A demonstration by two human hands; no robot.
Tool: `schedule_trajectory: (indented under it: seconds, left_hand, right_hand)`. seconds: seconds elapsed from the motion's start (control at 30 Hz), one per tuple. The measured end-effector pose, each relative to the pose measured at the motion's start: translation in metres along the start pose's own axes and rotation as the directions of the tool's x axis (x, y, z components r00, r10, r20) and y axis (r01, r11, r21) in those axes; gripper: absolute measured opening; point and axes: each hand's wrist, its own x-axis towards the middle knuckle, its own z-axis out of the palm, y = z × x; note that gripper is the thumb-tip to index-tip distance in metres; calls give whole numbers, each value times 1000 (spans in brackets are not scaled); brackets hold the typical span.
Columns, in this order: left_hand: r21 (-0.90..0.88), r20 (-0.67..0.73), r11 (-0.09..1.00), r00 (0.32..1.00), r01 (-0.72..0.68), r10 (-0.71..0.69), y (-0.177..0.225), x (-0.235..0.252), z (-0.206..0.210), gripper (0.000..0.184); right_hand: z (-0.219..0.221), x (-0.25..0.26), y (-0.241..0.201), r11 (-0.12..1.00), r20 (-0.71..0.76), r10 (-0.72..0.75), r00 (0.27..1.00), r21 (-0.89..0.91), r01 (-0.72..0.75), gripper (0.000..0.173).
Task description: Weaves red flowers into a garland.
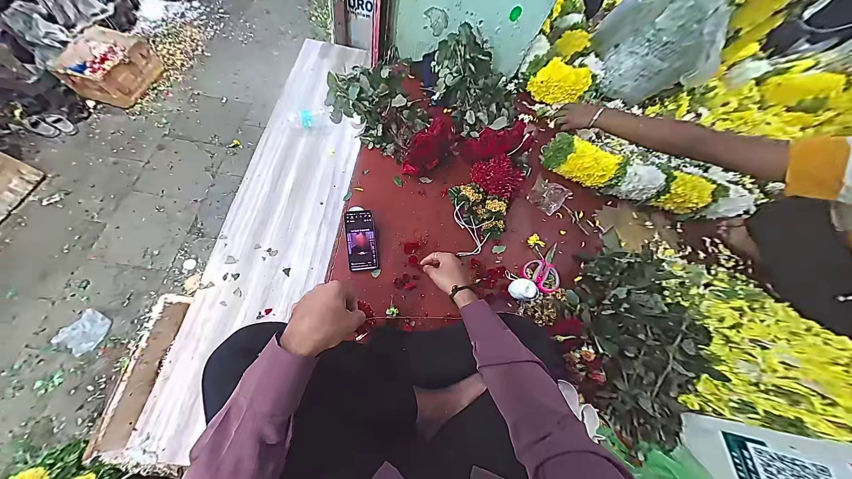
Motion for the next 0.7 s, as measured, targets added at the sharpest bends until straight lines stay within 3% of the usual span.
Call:
schedule_trajectory:
  seconds: [0.17,0.23,0.3,0.4,0.5,0.6,0.7]
  left_hand:
    - [39,8,999,1000,24,-24,-5,6,3,22]
    - [48,21,998,999,28,-30,-4,8,5,22]
    - [51,25,998,999,35,-37,-3,8,4,22]
    - [60,32,998,999,27,-29,-5,8,2,22]
    - [59,36,998,999,7,-9,-3,8,4,22]
    - [65,35,998,999,15,-17,-3,7,4,22]
    - [63,31,998,999,18,-20,-6,6,6,22]
  right_hand:
    - [42,-6,-36,919,154,-213,965,-304,251,29]
    - [51,-4,-39,891,171,-192,967,-383,244,27]
    - [50,0,-39,928,181,-133,975,-323,186,18]
    - [36,-1,-35,970,128,-106,986,-203,131,20]
    - [43,-3,-29,897,151,-239,959,-344,278,34]
    - [54,1,-32,867,159,-239,958,-410,284,19]
    - [44,6,-27,981,46,-148,988,-122,153,18]
